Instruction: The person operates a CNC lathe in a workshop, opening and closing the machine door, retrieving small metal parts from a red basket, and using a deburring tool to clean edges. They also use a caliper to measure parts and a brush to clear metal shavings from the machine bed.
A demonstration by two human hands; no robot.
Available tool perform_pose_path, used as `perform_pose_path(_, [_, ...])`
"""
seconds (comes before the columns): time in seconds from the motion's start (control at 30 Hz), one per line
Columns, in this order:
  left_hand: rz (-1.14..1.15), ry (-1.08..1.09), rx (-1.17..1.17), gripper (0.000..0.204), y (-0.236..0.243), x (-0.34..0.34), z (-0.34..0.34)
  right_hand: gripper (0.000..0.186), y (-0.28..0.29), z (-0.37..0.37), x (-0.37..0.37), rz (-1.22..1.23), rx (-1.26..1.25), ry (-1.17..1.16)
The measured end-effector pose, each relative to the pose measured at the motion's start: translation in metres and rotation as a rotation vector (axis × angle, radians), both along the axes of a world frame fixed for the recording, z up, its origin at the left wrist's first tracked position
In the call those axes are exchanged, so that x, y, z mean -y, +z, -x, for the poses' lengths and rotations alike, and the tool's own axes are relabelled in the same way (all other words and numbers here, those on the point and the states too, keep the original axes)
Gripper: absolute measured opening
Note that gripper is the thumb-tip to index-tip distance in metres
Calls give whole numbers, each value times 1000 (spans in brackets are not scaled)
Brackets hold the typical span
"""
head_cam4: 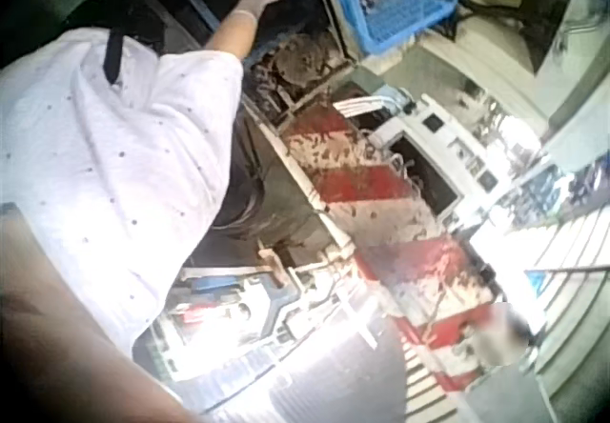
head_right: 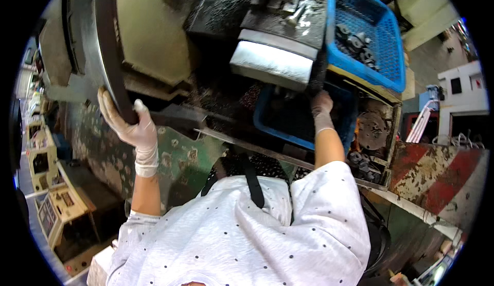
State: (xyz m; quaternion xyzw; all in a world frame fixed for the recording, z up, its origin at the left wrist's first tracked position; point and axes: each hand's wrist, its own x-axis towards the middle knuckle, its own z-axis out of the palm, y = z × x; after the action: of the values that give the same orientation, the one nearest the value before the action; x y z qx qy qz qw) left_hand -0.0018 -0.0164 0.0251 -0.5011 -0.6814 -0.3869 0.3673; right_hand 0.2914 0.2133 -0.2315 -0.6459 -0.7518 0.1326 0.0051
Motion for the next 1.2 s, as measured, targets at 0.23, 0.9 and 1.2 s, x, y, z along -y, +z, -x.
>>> perform_pose_path(0.23, [-26, -40, 61, 53, 1, -3, -3, 47, 41, 6, 12, -27, 31, 11])
perform_pose_path(0.9, [-95, 27, 26, 50, -4, -12, -6, 31, 24, 90, 37, 84, -265, -194])
perform_pose_path(1.2, [-110, 64, 12, 47, -7, -6, -4, 34, 94, 37, 111, 1467, -2034, -507])
